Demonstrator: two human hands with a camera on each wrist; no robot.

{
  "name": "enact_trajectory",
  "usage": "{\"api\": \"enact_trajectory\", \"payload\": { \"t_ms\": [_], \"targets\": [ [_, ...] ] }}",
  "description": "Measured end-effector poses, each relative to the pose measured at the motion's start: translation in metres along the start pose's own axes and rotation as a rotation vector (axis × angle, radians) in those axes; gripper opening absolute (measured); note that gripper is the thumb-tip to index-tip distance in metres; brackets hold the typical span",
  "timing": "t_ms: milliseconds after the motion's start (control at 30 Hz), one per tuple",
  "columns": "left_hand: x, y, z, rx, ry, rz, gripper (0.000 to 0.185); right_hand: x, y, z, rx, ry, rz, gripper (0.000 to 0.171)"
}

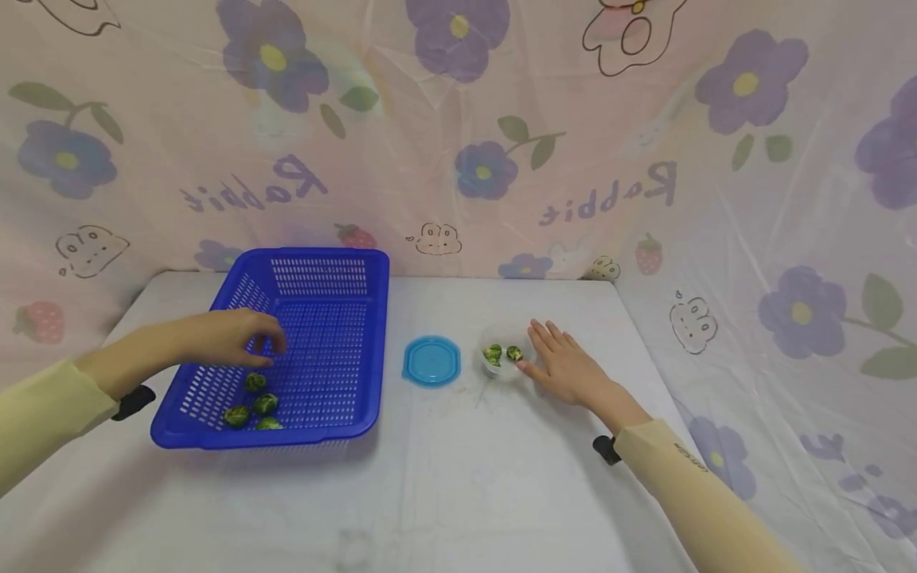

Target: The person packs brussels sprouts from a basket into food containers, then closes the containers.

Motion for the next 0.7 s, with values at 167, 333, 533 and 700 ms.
{"api": "enact_trajectory", "payload": {
  "t_ms": [167, 333, 533, 700],
  "targets": [
    [0.015, -0.012, 0.01, -0.049, -0.017, 0.015, 0.016, -0.001, 0.0, 0.0, -0.005, 0.002, -0.003, 0.079],
    [0.025, -0.014, 0.014, -0.083, -0.059, 0.031, 0.018, 0.001, 0.001, -0.001, -0.007, 0.001, 0.005, 0.08],
    [0.033, -0.017, 0.014, -0.09, -0.08, 0.016, 0.017, 0.002, 0.001, 0.0, -0.005, 0.004, -0.001, 0.08],
    [0.039, -0.02, 0.014, -0.08, -0.091, 0.024, 0.018, 0.001, 0.001, 0.0, -0.006, 0.004, -0.002, 0.079]
  ]
}}
Point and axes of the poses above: each hand's wrist, its own z-axis away from the middle knuckle, its own x-axis out of the palm, y = z × x, the point moved 5 cm from there along -z, towards the middle knuckle, and after that the axes turned 7 degrees about y, right-handed, at the moved point
